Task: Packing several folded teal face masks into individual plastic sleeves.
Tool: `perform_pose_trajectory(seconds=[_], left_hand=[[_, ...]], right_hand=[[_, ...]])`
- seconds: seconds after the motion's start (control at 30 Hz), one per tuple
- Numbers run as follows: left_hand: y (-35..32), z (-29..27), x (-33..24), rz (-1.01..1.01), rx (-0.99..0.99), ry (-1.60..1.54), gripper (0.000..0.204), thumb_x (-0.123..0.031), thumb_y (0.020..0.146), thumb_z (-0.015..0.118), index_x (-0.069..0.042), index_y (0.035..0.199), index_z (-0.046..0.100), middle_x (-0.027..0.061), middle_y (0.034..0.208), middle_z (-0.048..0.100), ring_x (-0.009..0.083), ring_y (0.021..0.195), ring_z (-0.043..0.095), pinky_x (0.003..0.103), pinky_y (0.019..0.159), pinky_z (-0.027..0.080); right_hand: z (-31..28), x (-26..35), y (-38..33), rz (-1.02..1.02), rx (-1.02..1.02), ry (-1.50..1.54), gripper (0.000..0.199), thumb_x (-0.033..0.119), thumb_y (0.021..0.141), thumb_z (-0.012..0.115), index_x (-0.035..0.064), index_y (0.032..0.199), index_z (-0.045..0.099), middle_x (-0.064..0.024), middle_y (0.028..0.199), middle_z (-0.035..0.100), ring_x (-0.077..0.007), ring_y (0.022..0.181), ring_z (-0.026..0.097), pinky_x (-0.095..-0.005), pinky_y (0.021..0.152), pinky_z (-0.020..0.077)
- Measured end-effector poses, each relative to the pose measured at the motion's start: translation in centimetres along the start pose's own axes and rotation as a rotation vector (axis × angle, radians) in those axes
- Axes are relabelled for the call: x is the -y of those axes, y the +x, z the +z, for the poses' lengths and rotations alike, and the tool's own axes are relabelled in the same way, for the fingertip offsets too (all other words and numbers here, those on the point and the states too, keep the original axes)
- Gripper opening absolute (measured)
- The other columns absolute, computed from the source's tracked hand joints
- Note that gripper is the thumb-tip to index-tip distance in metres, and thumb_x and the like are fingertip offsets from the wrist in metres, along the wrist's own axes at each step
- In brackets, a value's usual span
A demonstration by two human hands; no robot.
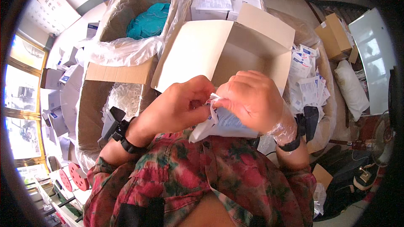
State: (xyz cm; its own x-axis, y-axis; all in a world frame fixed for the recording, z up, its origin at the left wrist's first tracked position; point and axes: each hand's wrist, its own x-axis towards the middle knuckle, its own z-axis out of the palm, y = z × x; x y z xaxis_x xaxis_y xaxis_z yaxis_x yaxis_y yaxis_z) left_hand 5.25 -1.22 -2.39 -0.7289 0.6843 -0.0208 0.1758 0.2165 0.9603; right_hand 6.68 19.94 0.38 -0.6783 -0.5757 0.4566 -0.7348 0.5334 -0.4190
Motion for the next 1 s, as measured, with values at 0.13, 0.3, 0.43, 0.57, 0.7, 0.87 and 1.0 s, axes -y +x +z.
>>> perform_pose_trajectory(seconds=[0.13,0.3,0.43,0.57,0.7,0.87,1.0], left_hand=[[0.3,0.2,-0.1,0.015,-0.023,-0.104,0.026,0.005,0.081,0.055,0.001,0.106,0.049,0.0028,0.076,0.058,0.0050,0.070,0.052,0.022,0.060,0.043],[0.8,0.7,0.9,-0.151,-0.113,-0.388,0.021,0.006,0.080,0.055,0.002,0.100,0.050,0.0011,0.073,0.055,0.0025,0.070,0.050,0.021,0.056,0.040],[0.8,1.1,2.2,-0.117,-0.290,-0.169,0.021,0.005,0.080,0.056,0.002,0.100,0.050,0.0004,0.074,0.056,0.0024,0.069,0.050,0.020,0.056,0.039],[1.3,1.4,1.9,-0.090,-0.313,-0.214,0.023,0.004,0.078,0.057,0.003,0.100,0.050,0.0003,0.073,0.056,0.0021,0.068,0.050,0.021,0.056,0.040],[1.4,1.4,2.7,-0.059,-0.318,-0.325,0.024,0.004,0.078,0.057,0.003,0.101,0.050,0.0003,0.074,0.056,0.0029,0.069,0.051,0.021,0.058,0.042],[1.4,0.9,3.2,-0.170,-0.253,-0.431,0.026,0.003,0.081,0.058,0.004,0.106,0.050,0.0030,0.084,0.061,0.0062,0.076,0.056,0.022,0.064,0.046],[1.5,0.6,3.2,-0.210,-0.122,-0.582,0.029,-0.003,0.087,0.061,0.004,0.112,0.049,0.0067,0.094,0.064,0.0095,0.081,0.059,0.025,0.072,0.048]], right_hand=[[0.6,-1.6,-0.1,0.076,-0.006,0.185,0.019,0.012,0.074,0.074,0.0047,0.087,0.062,-0.0073,0.076,0.061,-0.0271,0.072,0.059,-0.0375,0.065,0.0459],[1.3,-1.7,0.2,0.087,-0.234,-0.165,0.023,0.026,0.078,0.070,0.0071,0.084,0.058,-0.0113,0.079,0.059,-0.0311,0.078,0.060,-0.0393,0.067,0.0462],[0.2,0.0,-1.2,0.184,-0.151,-0.180,0.028,0.028,0.077,0.072,0.0071,0.082,0.055,-0.0097,0.077,0.057,-0.0310,0.074,0.059,-0.0408,0.063,0.0450],[2.7,-0.2,-1.8,0.298,-0.025,0.055,0.027,0.026,0.082,0.068,0.0060,0.075,0.051,-0.0128,0.075,0.058,-0.0360,0.070,0.058,-0.0433,0.060,0.0440],[3.5,-0.7,-2.0,0.427,0.005,0.385,0.023,0.017,0.088,0.061,0.0025,0.075,0.048,-0.0184,0.072,0.055,-0.0386,0.070,0.057,-0.0424,0.059,0.0421],[4.4,-1.0,-2.5,0.434,-0.031,0.514,0.021,0.012,0.089,0.058,0.0014,0.076,0.046,-0.0189,0.068,0.051,-0.0377,0.064,0.053,-0.0410,0.057,0.0411],[5.0,-0.9,-2.4,0.366,-0.080,0.408,0.019,0.010,0.090,0.057,0.0016,0.077,0.045,-0.0174,0.067,0.049,-0.0333,0.060,0.050,-0.0380,0.058,0.0413]])
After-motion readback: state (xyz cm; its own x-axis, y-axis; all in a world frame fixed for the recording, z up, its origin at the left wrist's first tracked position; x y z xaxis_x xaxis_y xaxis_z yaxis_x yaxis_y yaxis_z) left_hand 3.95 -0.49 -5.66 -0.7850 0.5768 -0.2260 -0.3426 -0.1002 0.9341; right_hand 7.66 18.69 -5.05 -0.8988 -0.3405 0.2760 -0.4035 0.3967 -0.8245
